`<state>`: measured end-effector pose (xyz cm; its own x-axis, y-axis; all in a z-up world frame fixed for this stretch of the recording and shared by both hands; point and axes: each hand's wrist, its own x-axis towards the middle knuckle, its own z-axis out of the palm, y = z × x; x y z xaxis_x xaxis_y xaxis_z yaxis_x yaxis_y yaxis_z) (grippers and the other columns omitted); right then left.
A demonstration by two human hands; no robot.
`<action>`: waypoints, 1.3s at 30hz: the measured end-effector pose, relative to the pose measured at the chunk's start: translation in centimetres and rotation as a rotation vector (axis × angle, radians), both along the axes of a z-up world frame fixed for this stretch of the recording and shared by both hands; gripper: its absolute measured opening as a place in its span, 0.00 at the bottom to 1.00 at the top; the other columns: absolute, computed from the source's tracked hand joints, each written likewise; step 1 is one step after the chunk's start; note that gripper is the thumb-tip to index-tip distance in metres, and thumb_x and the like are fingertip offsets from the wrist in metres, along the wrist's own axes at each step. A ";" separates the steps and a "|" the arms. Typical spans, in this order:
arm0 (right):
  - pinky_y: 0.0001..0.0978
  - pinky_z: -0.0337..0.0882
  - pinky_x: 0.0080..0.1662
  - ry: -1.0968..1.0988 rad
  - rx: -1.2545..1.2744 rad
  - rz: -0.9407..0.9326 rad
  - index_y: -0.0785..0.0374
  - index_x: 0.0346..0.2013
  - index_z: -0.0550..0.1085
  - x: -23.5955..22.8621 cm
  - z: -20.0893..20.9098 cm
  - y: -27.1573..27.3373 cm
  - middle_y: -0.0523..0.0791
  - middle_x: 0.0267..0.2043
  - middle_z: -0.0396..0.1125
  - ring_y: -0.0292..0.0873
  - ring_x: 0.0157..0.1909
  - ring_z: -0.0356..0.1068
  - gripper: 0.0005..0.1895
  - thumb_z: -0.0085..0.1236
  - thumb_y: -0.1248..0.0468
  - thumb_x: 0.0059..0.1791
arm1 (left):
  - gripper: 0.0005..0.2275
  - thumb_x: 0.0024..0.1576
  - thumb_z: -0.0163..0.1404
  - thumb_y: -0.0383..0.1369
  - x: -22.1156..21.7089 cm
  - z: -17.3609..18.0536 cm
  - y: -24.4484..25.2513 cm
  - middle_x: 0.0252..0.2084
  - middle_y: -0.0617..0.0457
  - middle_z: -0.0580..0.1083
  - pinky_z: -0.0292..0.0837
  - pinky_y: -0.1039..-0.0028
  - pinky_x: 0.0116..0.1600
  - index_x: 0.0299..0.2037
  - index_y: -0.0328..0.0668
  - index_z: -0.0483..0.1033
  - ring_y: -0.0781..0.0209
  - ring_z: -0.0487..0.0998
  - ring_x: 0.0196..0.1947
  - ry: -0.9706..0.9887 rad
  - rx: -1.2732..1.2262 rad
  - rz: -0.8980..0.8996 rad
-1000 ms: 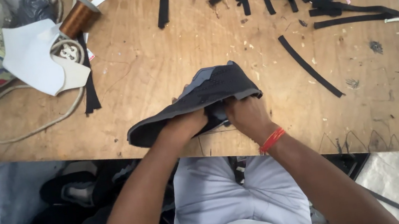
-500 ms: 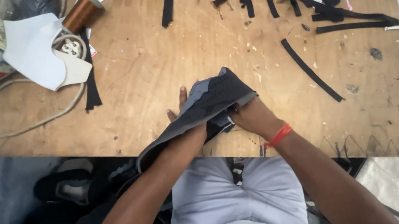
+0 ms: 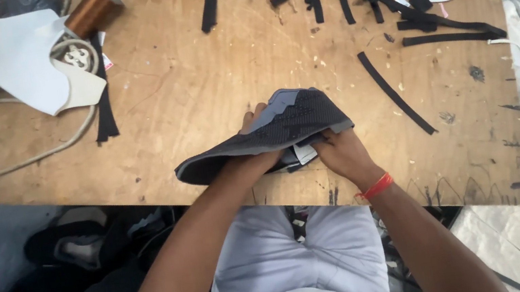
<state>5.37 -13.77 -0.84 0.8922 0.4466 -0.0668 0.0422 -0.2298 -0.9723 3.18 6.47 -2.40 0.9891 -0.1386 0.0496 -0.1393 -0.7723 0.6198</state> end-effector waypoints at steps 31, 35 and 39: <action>0.56 0.66 0.59 -0.831 -0.553 0.212 0.71 0.48 0.77 -1.4 -1.4 -0.7 0.61 0.51 0.70 0.65 0.56 0.67 0.17 0.55 0.66 0.47 | 0.25 0.64 0.39 0.49 1.9 -8.2 -0.5 0.72 0.46 0.63 0.41 0.49 0.76 0.69 0.50 0.65 0.45 0.59 0.73 -0.306 0.333 -0.240; 0.56 0.64 0.62 -0.836 -0.556 0.225 0.70 0.46 0.77 -2.3 0.9 0.1 0.62 0.56 0.68 0.68 0.60 0.65 0.15 0.56 0.65 0.47 | 0.26 0.64 0.41 0.49 -0.1 -6.8 1.7 0.73 0.45 0.63 0.42 0.50 0.76 0.70 0.46 0.66 0.42 0.58 0.73 -0.556 0.332 -0.272; 0.57 0.63 0.61 -0.839 -0.635 0.294 0.72 0.49 0.76 -2.5 1.6 0.8 0.63 0.56 0.66 0.68 0.59 0.64 0.15 0.57 0.65 0.52 | 0.27 0.65 0.42 0.49 -0.3 -8.3 1.9 0.73 0.43 0.62 0.44 0.50 0.76 0.71 0.44 0.65 0.41 0.58 0.73 -0.591 0.368 -0.224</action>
